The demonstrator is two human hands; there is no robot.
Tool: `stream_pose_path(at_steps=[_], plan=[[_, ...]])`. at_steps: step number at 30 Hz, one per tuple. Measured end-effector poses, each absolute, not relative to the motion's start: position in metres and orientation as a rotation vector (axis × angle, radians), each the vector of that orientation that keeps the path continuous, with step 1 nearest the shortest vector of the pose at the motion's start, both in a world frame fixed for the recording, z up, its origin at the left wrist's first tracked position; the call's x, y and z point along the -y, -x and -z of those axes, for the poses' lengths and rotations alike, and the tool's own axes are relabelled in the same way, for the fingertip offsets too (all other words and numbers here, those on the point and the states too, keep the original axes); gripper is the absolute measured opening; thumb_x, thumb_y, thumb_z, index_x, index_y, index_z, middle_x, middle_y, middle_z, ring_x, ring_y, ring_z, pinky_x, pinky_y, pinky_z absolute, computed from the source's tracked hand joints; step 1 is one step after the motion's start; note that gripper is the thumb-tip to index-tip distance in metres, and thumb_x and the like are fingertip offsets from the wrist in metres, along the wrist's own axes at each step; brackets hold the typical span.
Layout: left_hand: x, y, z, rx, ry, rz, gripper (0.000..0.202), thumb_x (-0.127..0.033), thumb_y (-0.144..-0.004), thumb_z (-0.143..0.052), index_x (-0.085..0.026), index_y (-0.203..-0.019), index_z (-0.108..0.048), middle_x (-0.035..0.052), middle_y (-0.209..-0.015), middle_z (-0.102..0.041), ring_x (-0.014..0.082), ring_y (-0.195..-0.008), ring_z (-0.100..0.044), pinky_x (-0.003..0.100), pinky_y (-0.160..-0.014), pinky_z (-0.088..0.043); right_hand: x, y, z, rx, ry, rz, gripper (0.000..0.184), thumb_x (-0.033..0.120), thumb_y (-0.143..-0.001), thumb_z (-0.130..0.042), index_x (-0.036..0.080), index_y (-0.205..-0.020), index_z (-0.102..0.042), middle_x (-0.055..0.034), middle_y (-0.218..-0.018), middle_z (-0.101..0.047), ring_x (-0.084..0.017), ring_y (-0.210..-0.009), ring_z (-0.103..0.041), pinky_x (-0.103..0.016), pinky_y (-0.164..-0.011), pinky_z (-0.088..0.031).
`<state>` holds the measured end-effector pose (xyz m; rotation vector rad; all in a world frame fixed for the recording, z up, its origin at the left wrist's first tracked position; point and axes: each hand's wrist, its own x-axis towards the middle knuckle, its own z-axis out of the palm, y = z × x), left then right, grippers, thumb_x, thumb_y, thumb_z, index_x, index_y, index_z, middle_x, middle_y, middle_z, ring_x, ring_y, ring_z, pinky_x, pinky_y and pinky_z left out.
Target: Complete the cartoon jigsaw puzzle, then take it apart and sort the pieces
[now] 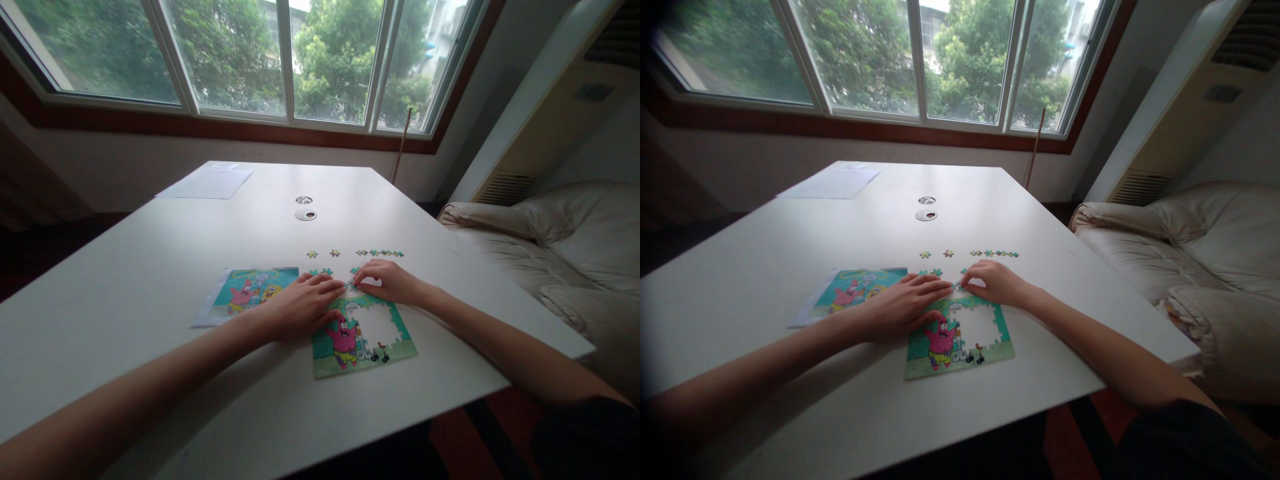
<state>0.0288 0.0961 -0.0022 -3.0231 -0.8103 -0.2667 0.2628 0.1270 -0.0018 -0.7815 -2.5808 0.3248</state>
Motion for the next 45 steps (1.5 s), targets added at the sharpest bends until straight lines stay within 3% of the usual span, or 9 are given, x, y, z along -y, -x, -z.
stream_pose_path(at_steps=[17, 21, 28, 34, 45], plan=[[-0.096, -0.028, 0.001, 0.814, 3.052, 0.274, 0.041, -0.043, -0.089, -0.030, -0.021, -0.123, -0.038, 0.0056, -0.126, -0.047, 0.0240, -0.114, -0.040, 0.039, -0.089, -0.033, -0.126, -0.265, -0.003, 2.631, 0.766, -0.359, 0.014, 0.023, -0.080, -0.051, 0.020, -0.084, -0.064, -0.0042, -0.088, -0.062, -0.014, -0.084, -0.055, -0.029, -0.078, -0.042], [-0.099, -0.023, -0.002, 0.855, 3.026, 0.275, 0.040, -0.042, -0.090, -0.030, -0.022, -0.124, -0.038, 0.0065, -0.127, -0.045, 0.0237, -0.112, -0.041, 0.039, -0.090, -0.033, -0.125, -0.273, -0.007, 2.546, 0.839, -0.415, 0.015, 0.022, -0.081, -0.050, 0.018, -0.086, -0.063, -0.0052, -0.088, -0.062, -0.013, -0.081, -0.055, -0.025, -0.068, -0.044], [-0.102, -0.018, -0.006, 0.910, 3.023, 0.227, 0.035, -0.038, -0.090, -0.029, -0.022, -0.118, -0.043, 0.0073, -0.118, -0.050, 0.0232, -0.105, -0.045, 0.040, -0.088, -0.035, -0.125, -0.286, -0.011, 2.513, 1.009, -0.405, 0.012, 0.020, -0.078, -0.053, 0.017, -0.082, -0.064, -0.0044, -0.080, -0.064, -0.012, -0.071, -0.055, -0.024, -0.065, -0.043], [-0.099, -0.023, 0.001, 0.917, 2.998, 0.253, 0.035, -0.037, -0.089, -0.033, -0.023, -0.120, -0.040, 0.0089, -0.123, -0.045, 0.0238, -0.106, -0.044, 0.040, -0.088, -0.035, -0.123, -0.273, -0.006, 2.450, 1.080, -0.367, 0.015, 0.028, -0.075, -0.059, 0.019, -0.084, -0.065, -0.0023, -0.075, -0.062, -0.011, -0.067, -0.053, -0.024, -0.064, -0.041], [-0.101, -0.028, 0.000, 1.019, 3.023, 0.338, 0.028, -0.033, -0.089, -0.034, -0.022, -0.110, -0.048, 0.0067, -0.108, -0.051, 0.0214, -0.099, -0.046, 0.038, -0.083, -0.038, -0.126, -0.260, -0.007, 2.510, 1.064, -0.447, 0.021, 0.033, -0.070, -0.064, 0.019, -0.085, -0.065, -0.0012, -0.077, -0.061, -0.010, -0.067, -0.051, -0.023, -0.062, -0.038]])
